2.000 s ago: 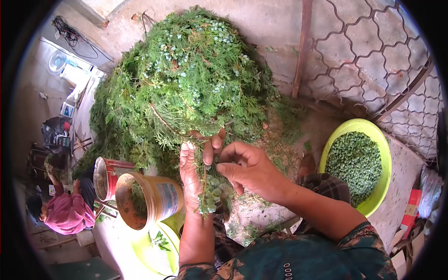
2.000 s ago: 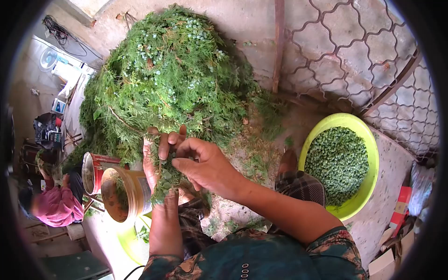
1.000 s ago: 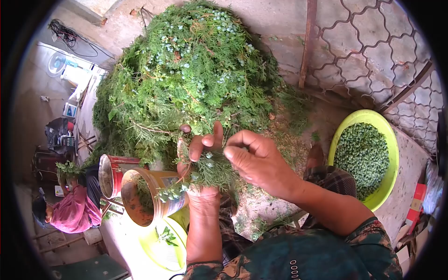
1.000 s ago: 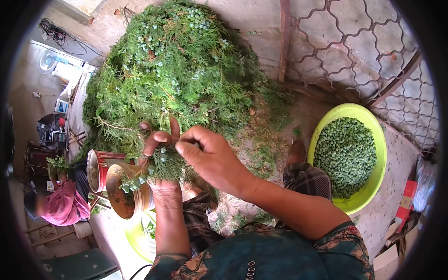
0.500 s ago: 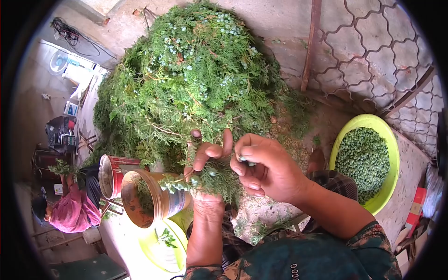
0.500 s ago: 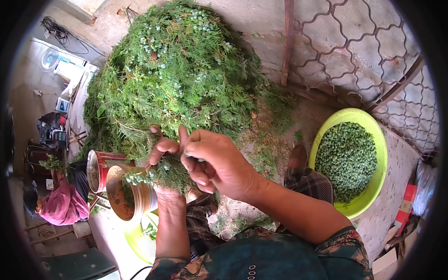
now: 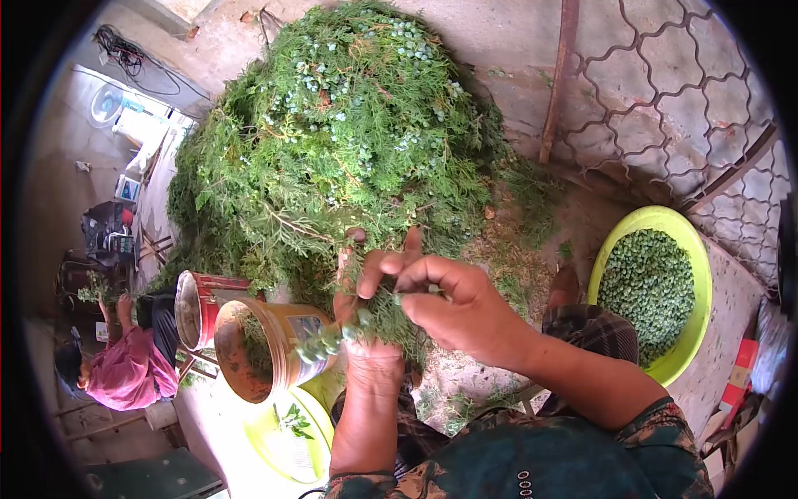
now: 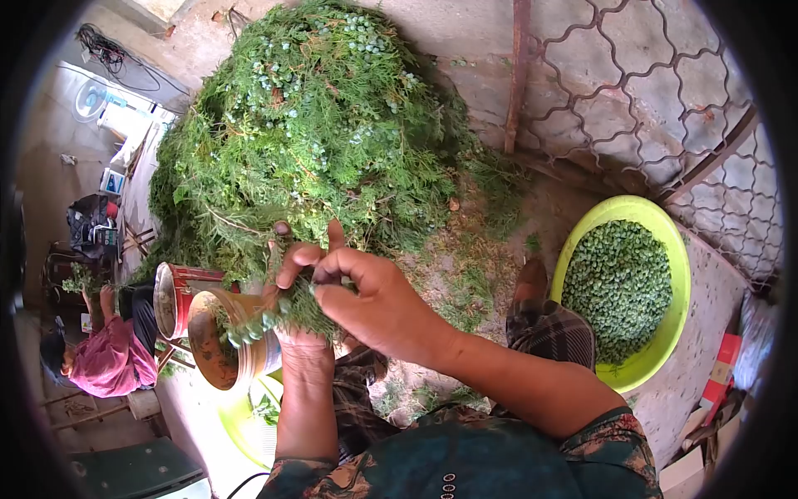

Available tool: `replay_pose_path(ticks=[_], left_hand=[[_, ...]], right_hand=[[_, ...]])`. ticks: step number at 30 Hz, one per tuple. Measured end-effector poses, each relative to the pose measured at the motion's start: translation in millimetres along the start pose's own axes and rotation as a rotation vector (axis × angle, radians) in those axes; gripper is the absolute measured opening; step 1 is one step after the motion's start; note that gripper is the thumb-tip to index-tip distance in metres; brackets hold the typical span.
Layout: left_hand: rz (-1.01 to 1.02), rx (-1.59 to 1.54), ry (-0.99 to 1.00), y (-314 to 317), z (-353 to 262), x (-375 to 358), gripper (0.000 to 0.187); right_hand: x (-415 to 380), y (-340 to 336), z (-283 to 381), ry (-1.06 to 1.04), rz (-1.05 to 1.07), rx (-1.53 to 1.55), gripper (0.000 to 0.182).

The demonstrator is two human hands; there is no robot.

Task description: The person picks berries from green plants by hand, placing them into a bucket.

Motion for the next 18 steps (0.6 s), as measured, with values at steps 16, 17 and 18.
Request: replay_pose_path(ticks=[16,17,18], left_hand=[[-0.040,0.398,0.103,-15,-27,2,0.024],[-0.085,0.523,0.118,-20,-31,1,0.023],[-0.093,0.614,0.123,-4,-28,-2,0.023]], right_hand=[[-3,3,-11,0.113,0.120,0.348,0.050],[-2,0,-13,0.109,0.116,0.348,0.050],[0,-3,-12,0.076,0.117,0.329,0.048]])
Point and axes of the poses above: each hand's wrist, its own x-axis towards the middle knuckle, its own y-axis out of the palm, z = x × y, the point moved 7 cm from there along x, towards the middle knuckle, and after that the axes turned 3 degrees about -x, right-handed, at the moved point
